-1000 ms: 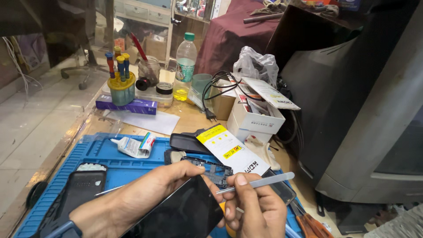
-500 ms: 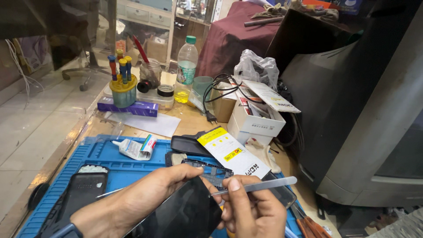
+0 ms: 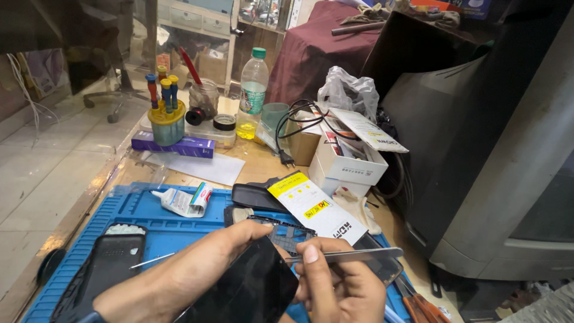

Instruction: The person removes the battery from a disassembled smartphone using a yellow plastic pry tool, then detaches a ribbon cable and uses a metal spudger to separate the screen assembly from the frame. The person places the phone down and walks to a shelf to retrieve a small box.

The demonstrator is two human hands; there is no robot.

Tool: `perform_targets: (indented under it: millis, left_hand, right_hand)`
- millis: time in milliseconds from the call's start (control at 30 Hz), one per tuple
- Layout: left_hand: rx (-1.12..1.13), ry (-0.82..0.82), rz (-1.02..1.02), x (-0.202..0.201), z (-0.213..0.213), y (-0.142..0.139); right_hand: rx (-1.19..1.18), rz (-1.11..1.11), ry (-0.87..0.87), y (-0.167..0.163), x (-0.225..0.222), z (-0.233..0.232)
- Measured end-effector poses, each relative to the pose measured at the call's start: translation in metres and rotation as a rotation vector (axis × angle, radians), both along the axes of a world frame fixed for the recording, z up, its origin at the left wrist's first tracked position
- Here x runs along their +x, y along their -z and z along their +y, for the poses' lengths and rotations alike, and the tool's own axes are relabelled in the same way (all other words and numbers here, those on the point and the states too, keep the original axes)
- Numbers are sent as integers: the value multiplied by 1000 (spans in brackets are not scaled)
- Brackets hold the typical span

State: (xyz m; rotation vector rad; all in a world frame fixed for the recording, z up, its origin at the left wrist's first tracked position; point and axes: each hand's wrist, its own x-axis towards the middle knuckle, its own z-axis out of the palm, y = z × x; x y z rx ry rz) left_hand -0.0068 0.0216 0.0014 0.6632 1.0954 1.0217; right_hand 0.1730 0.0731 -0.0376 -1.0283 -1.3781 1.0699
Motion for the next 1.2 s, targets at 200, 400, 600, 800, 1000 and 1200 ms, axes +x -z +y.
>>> perform_targets:
  millis: [200,400,600,800,1000,1200]
  left_hand:
    - [220,74,-5,-2,1,8]
    - [159,192,-178,5,1,12]
    - [151,206,-5,3,-3,11]
    - [281,231,32,4,-4,10]
    - [218,183,71,6,-6,4]
    - [220,126,103,7,-7,-2]
  right_hand:
    - [-159,128,-114,5,5,10]
    - [-232,198,-198,10,10,19]
    - [-265,167,-183,14,12,22]
    - [-236,200,-252,20,16,23]
    - [-211,208,-196,16,12,18]
    - [-305,474,-176,8,14,20]
